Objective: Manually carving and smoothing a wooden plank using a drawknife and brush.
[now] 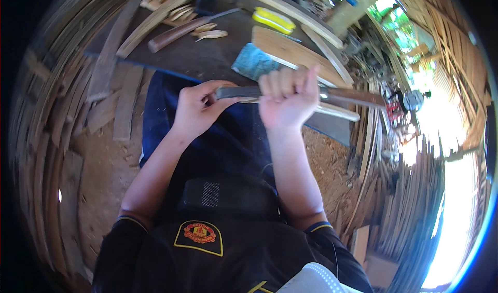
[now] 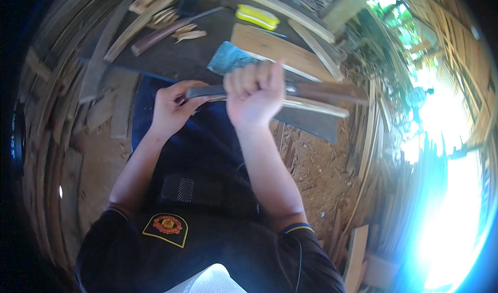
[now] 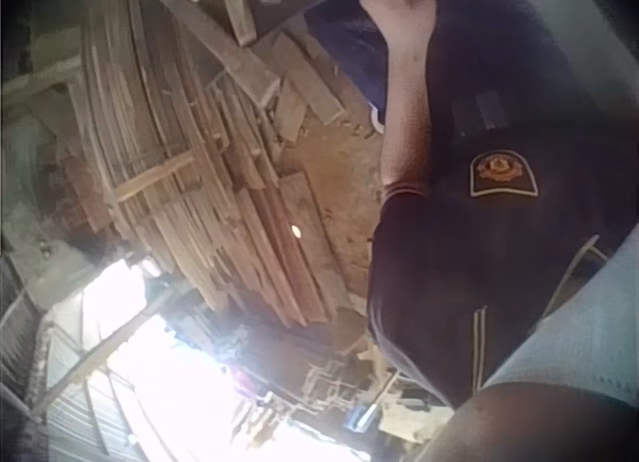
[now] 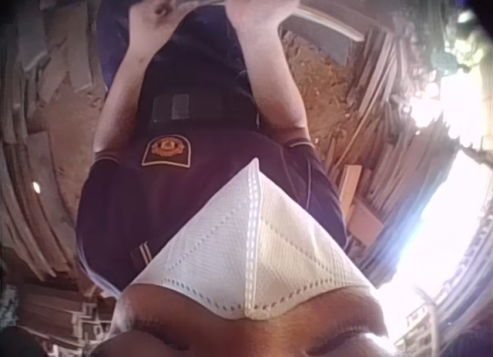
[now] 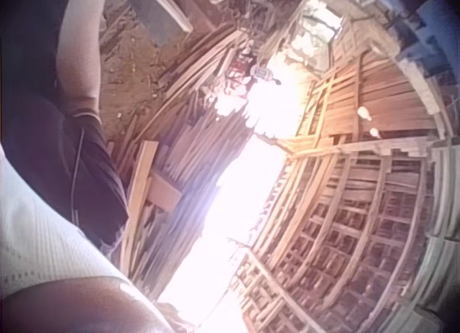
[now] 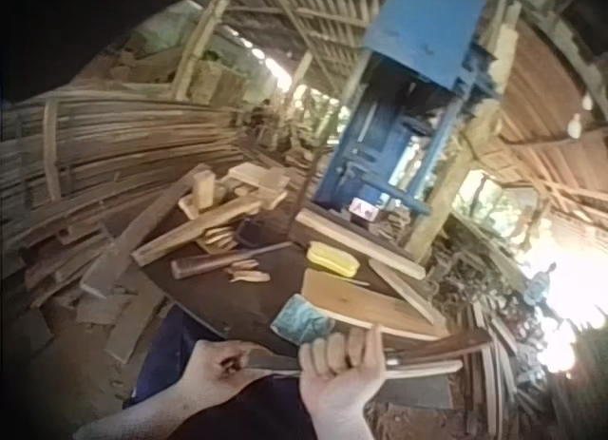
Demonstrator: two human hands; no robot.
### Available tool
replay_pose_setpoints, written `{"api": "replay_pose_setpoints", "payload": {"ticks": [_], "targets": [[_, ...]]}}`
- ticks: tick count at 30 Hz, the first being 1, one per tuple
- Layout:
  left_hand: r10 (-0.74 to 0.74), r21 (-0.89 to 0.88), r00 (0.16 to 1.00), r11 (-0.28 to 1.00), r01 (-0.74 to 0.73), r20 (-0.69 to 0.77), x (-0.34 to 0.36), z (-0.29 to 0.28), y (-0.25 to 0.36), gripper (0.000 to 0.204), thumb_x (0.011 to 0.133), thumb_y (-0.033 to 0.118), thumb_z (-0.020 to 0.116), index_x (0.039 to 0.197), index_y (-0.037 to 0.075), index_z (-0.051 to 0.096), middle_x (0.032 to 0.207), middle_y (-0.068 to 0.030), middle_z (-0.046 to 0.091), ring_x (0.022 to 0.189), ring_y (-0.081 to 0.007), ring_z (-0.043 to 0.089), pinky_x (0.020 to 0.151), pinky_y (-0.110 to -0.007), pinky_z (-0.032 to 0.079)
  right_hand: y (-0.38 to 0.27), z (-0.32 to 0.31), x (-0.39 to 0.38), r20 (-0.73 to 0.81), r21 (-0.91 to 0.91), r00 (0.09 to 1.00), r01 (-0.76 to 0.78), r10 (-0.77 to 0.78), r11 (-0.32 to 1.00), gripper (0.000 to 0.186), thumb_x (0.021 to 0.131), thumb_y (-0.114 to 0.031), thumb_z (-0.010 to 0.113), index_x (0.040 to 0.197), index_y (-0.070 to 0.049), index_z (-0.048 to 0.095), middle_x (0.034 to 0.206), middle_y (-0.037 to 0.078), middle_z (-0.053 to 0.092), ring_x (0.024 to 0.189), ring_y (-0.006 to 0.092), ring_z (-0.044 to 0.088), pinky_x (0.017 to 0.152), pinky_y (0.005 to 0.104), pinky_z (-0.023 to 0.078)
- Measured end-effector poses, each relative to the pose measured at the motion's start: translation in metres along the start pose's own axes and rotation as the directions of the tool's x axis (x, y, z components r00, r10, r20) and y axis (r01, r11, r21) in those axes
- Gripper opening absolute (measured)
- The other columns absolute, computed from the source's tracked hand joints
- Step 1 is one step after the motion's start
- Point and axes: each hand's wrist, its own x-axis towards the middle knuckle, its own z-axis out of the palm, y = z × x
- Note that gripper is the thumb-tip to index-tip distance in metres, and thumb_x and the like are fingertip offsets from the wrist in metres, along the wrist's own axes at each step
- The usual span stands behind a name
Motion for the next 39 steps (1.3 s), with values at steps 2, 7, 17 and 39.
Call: {"api": "replay_pose_setpoints", "payload": {"ticks": [2,7,17,39], "targets": [[-0.045,0.068,0.995,0.996,0.051,-0.089,-0.007,-0.009,0.006,0.020,0.079,0.014,0.076,0.095,0.004,0.070,0.060,0.0052,0.053,0.051,-0.0010,0.042,0.046,-0.020,0.034,-0.001,0.007,0.001,-0.021,-0.013,1.000,-0.012,0.012,1.000,0.049,0.100,-0.042,0.035,0.059,-0.015,0.031,0.048,-0.003,0.020,0.043,0.0115,0.017,0.045,0.0292,0.017],[-0.300,-0.289,0.940,0.925,0.245,-0.162,-0.009,-0.043,0.019,0.019,0.087,0.020,0.069,0.092,0.003,0.063,0.070,0.0026,0.056,0.063,-0.0026,0.050,0.054,-0.018,0.036,-0.086,-0.016,-0.004,-0.031,-0.123,0.960,0.272,-0.277,0.954,0.049,0.102,-0.039,0.030,0.058,-0.017,0.030,0.047,-0.005,0.018,0.040,0.0101,0.014,0.041,0.0285,0.015],[-0.365,-0.712,0.916,0.687,0.145,-0.166,-0.018,-0.103,-0.003,0.056,0.092,0.034,0.058,0.137,0.006,0.040,0.082,0.0032,0.043,0.073,-0.0072,0.041,0.062,-0.020,0.034,-0.152,-0.088,-0.025,-0.203,-0.362,0.826,0.436,-0.526,0.824,0.048,0.101,-0.034,0.031,0.056,-0.017,0.028,0.047,-0.003,0.020,0.041,0.0107,0.016,0.042,0.0275,0.016],[-0.491,-0.563,0.796,0.792,0.238,-0.354,0.001,-0.086,0.000,0.038,0.083,0.011,0.070,0.117,0.007,0.056,0.100,-0.0060,0.064,0.079,-0.0137,0.065,0.055,-0.024,0.053,-0.163,-0.083,-0.011,-0.462,-0.372,0.792,0.235,-0.398,0.898,0.047,0.099,-0.040,0.036,0.058,-0.017,0.027,0.047,-0.005,0.016,0.041,0.0105,0.010,0.040,0.0294,0.009]]}}
